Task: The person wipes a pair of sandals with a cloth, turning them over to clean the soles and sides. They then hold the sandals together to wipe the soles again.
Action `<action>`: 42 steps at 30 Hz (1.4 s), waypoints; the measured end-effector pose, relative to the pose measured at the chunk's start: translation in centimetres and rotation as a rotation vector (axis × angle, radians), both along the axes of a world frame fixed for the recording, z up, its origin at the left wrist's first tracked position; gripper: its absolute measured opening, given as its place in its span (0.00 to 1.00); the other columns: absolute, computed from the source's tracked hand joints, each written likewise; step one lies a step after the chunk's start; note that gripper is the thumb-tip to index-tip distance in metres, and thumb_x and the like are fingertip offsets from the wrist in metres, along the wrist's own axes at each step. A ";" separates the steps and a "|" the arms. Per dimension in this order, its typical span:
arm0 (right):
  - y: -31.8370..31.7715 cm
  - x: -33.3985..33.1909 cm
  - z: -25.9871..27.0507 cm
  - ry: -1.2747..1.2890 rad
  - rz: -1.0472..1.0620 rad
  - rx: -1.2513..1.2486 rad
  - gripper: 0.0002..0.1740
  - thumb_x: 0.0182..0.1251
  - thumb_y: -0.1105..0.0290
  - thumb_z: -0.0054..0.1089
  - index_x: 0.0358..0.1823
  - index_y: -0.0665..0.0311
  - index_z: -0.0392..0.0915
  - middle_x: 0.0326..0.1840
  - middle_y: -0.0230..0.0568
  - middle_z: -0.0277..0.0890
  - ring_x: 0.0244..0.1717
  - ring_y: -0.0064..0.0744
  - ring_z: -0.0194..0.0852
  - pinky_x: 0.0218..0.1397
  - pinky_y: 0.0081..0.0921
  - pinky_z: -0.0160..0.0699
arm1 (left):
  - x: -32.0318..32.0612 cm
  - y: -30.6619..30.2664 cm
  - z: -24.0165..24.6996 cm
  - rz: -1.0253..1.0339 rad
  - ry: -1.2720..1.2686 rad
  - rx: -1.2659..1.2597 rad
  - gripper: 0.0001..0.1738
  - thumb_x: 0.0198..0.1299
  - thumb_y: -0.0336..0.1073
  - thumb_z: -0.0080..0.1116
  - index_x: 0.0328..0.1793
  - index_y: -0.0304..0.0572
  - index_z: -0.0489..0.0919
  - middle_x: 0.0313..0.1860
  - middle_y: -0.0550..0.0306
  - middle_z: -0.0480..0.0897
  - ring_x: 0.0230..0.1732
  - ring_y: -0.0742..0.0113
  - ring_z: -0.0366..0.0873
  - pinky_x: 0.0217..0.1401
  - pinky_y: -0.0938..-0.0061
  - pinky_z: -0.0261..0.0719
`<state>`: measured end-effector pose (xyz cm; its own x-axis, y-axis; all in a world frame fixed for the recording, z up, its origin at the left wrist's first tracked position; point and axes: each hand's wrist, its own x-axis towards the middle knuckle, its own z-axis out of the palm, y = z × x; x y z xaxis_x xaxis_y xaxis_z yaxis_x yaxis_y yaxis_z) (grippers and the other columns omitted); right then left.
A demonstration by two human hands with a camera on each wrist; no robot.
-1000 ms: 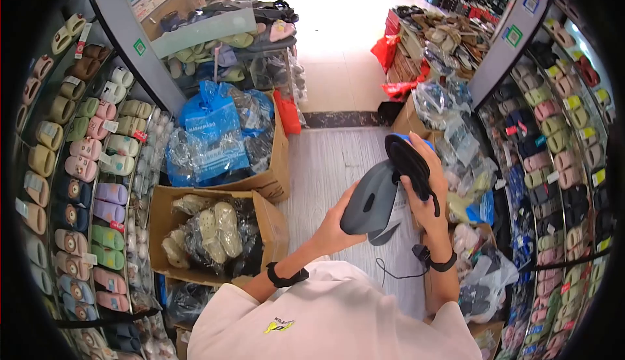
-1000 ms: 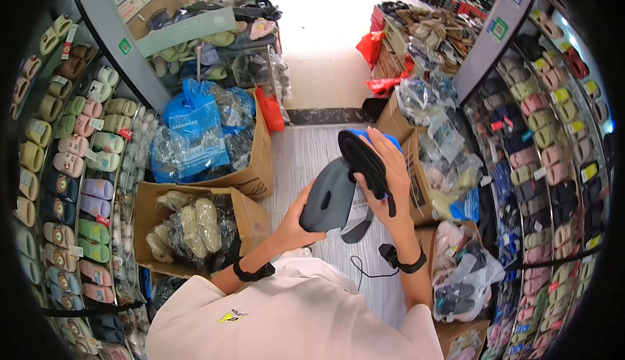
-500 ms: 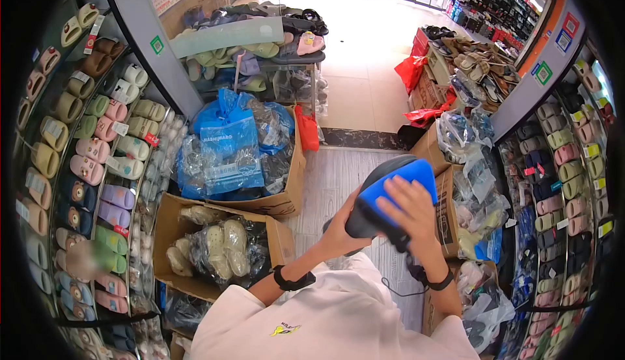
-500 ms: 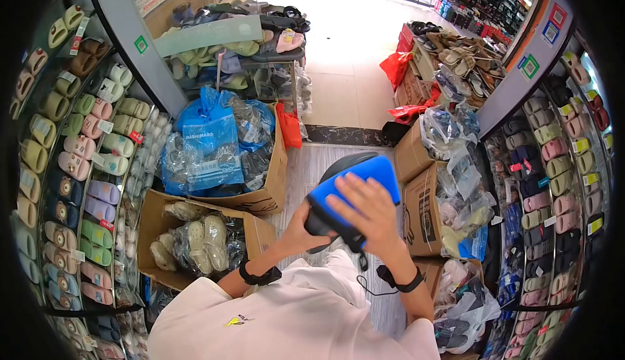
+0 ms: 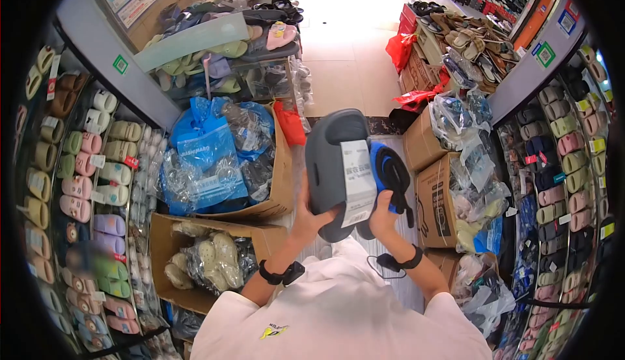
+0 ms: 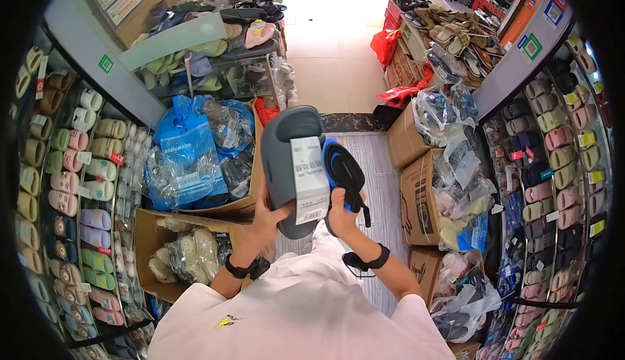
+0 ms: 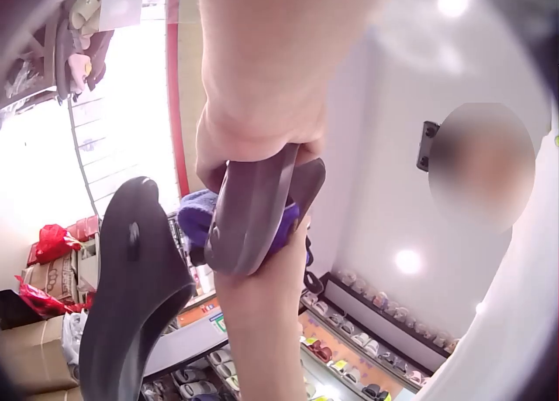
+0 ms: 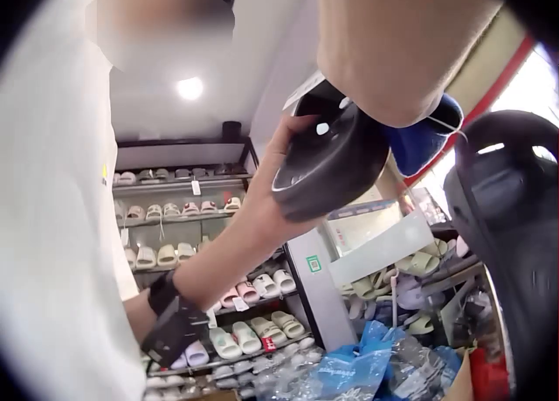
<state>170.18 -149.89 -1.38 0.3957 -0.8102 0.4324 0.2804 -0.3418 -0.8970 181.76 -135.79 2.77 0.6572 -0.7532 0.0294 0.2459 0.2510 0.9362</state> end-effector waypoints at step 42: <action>-34.2 10.0 7.9 0.287 -0.290 -0.089 0.20 0.79 0.64 0.59 0.60 0.76 0.80 0.56 0.50 0.85 0.57 0.38 0.82 0.63 0.30 0.75 | 16.2 -44.4 4.0 -0.519 0.955 0.038 0.42 0.70 0.72 0.48 0.71 0.43 0.76 0.65 0.51 0.83 0.62 0.54 0.83 0.68 0.56 0.80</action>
<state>180.14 -184.12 6.56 0.2714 -0.8701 0.4114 -0.0962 -0.4498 -0.8879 197.94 -180.17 6.73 -0.0024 -0.9354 -0.3537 0.9444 -0.1184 0.3067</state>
